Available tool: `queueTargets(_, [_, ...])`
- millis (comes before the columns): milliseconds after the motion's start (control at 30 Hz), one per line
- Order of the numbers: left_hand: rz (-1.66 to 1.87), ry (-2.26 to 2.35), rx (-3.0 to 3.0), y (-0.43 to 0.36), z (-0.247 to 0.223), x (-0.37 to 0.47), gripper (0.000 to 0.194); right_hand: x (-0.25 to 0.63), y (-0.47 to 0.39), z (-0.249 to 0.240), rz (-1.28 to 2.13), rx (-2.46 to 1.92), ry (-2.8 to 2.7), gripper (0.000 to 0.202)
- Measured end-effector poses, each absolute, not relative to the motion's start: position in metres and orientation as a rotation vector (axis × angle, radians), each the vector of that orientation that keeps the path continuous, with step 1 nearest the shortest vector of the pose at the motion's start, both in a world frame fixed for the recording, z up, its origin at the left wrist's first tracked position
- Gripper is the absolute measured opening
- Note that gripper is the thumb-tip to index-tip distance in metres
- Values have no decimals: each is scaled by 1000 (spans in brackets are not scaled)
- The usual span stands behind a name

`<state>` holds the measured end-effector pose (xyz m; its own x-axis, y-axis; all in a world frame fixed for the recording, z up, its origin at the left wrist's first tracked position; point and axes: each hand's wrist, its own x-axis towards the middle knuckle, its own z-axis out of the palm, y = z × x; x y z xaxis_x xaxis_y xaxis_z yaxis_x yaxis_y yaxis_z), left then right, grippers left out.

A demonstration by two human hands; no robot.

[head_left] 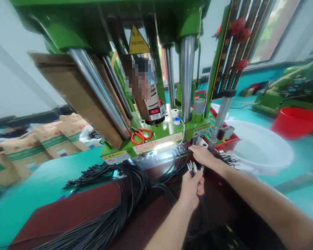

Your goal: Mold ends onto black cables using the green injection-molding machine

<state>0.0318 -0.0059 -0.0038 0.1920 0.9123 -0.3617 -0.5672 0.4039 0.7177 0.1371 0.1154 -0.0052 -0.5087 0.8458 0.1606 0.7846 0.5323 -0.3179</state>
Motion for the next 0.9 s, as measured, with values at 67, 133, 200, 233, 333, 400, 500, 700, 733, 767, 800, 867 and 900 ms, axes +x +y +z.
queueTargets(67, [1075, 867, 492, -7, -6, 32, 33, 134, 118, -2, 257, -1382, -2553, 37])
queueTargets(133, [1054, 875, 497, -8, -8, 33, 34, 134, 117, 9, 276, -1391, -2630, 32])
queueTargets(200, [1050, 888, 504, -10, -9, 34, 36, 137, 112, 23, 358, -1389, -2696, 26])
queueTargets(233, [1053, 896, 513, -10, -9, 34, 37, 140, 108, 30, 415, -1391, -2712, 22])
queueTargets(333, [1058, 929, 557, -11, -9, 34, 39, 155, 89, 44, 615, -1444, -2661, 10])
queueTargets(400, [1053, 955, 586, -12, -9, 35, 40, 169, 70, 44, 782, -1505, -2552, 8])
queueTargets(500, [1029, 984, 639, -15, -7, 37, 41, 188, 35, 30, 1057, -1603, -2342, 11])
queueTargets(700, [916, 1031, 800, -21, -6, 47, 39, 191, -19, 9, 1543, -1366, -1404, 35])
queueTargets(733, [904, 1032, 817, -22, -6, 47, 38, 188, -23, 10, 1563, -1327, -1289, 40])
queueTargets(767, [892, 1030, 828, -23, -5, 48, 38, 186, -26, 10, 1554, -1318, -1236, 44])
queueTargets(800, [878, 1025, 834, -24, -5, 48, 37, 184, -28, 11, 1538, -1317, -1211, 46])
queueTargets(867, [857, 1015, 839, -25, -4, 48, 37, 182, -30, 10, 1508, -1309, -1186, 48])
queueTargets(900, [853, 1012, 841, -26, -4, 47, 37, 182, -30, 8, 1493, -1306, -1174, 49])
